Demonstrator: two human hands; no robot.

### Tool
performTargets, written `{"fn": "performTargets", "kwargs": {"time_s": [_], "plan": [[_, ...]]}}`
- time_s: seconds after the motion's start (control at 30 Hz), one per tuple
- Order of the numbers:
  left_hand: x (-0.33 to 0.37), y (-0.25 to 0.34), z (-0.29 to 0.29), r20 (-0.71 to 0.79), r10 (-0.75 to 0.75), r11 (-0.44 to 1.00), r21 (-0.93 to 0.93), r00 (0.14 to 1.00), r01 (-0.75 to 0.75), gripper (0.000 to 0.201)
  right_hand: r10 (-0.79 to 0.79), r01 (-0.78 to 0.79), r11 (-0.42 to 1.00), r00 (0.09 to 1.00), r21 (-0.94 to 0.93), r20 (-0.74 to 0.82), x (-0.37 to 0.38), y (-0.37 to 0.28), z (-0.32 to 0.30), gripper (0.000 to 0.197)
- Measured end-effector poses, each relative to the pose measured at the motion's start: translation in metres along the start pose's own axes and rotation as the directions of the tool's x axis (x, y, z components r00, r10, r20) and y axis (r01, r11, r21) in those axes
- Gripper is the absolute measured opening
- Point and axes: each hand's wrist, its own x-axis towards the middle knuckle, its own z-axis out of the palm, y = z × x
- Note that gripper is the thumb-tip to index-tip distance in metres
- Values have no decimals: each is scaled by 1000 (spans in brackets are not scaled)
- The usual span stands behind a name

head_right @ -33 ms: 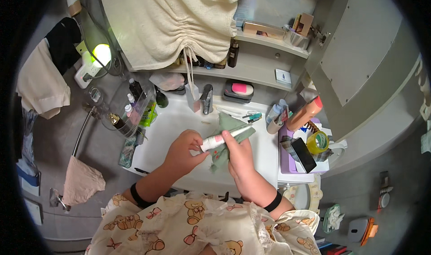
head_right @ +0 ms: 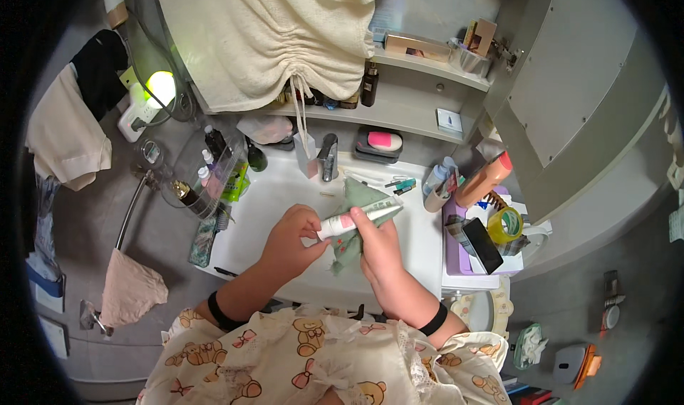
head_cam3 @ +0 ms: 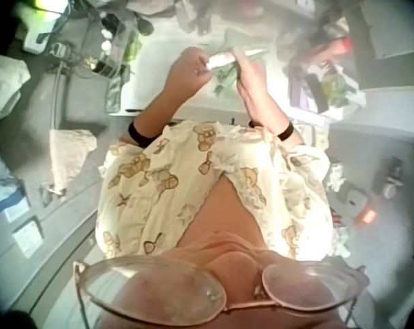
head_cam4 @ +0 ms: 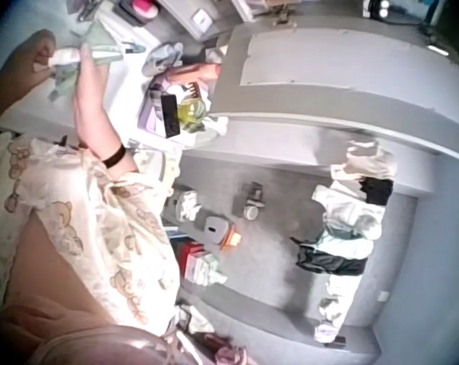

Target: The person wipes a tube with a cloth and then uses a small tool to scrape the surface of the tube.

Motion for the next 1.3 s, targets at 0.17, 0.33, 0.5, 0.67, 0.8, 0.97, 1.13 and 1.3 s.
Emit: {"fn": "performTargets", "kwargs": {"time_s": [0.17, 0.33, 0.5, 0.67, 0.8, 0.97, 1.13, 1.3], "plan": [[-1, 4, 1, 5, -71, 994, -80, 997, 71, 38, 66, -66, 996, 998, 57, -13, 9, 2, -5, 23], [-1, 10, -5, 382, -288, 903, -195, 878, 382, 30, -6, 6, 1000, 1000, 1, -16, 15, -2, -11, 20], [-3, -2, -1, 517, -270, 726, -445, 812, 525, 27, -67, 61, 993, 996, -100, -51, 15, -6, -7, 19], [8, 4, -2, 679, -236, 735, -344, 695, 585, 26, -81, 79, 996, 996, -51, -47, 18, -1, -10, 20], [8, 3, 1, 705, -217, 679, -388, 675, 623, 28, -161, 159, 977, 987, -142, -6, 16, -1, -6, 24], [6, -3, 10, 667, -151, 632, -502, 730, 590, 28, -165, 163, 951, 986, -264, 12, 17, -5, -7, 27], [6, -9, 14, 465, -321, 779, -366, 825, 509, 31, -62, 52, 975, 997, -214, -41, 22, -5, -6, 30], [7, 0, 13, 243, -395, 864, -231, 886, 448, 41, -76, 72, 989, 997, -133, -25, 18, -3, -7, 33]]}}
